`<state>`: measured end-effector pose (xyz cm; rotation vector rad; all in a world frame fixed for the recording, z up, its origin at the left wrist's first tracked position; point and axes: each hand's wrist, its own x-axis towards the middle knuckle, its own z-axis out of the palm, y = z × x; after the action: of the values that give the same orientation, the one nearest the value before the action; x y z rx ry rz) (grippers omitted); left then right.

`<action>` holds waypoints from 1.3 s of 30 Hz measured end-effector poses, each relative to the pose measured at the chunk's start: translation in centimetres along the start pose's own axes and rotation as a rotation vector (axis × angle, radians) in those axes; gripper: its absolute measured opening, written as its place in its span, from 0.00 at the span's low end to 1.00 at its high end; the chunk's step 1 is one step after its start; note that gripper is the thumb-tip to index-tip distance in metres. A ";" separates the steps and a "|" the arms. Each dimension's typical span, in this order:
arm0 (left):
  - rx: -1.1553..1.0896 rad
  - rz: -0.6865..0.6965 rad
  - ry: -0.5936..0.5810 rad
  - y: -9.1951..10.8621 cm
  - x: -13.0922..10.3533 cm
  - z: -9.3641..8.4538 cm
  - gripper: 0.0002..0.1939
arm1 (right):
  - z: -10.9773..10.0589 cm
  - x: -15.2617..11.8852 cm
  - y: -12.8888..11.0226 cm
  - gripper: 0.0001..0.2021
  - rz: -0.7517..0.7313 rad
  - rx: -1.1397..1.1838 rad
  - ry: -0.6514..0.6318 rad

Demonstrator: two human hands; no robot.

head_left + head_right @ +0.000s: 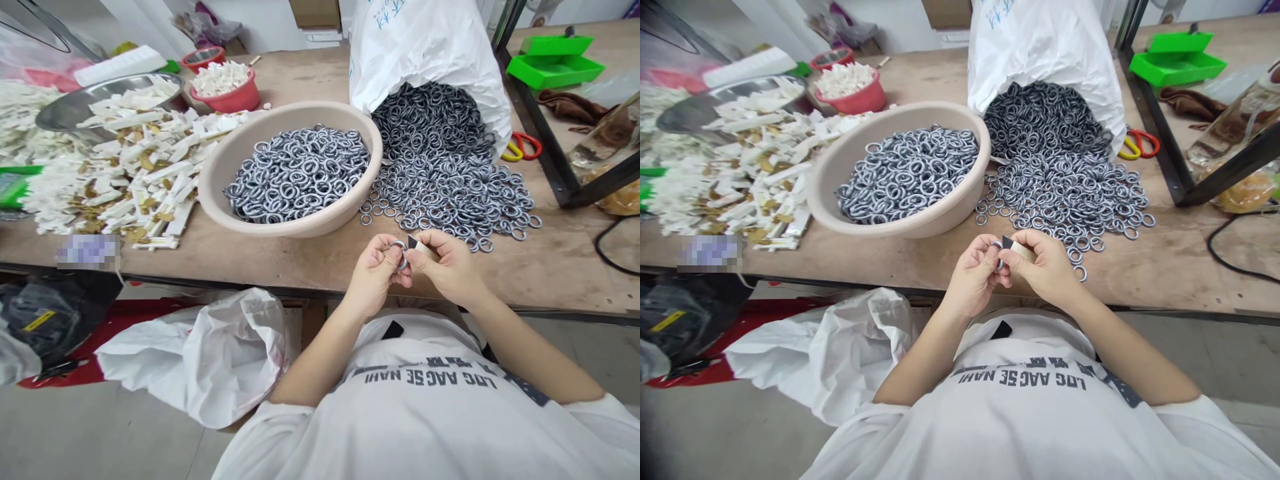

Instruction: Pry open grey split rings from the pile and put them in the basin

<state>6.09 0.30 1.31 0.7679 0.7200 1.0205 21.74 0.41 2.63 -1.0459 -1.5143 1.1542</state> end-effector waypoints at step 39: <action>-0.201 -0.174 0.061 -0.3 -0.9 1.7 0.30 | -0.4 -1.6 -1.2 0.21 -0.266 -0.695 -0.090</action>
<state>7.30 -1.03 2.08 0.4931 0.7116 0.9449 22.37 -1.30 3.57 -1.1915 -2.1240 0.4893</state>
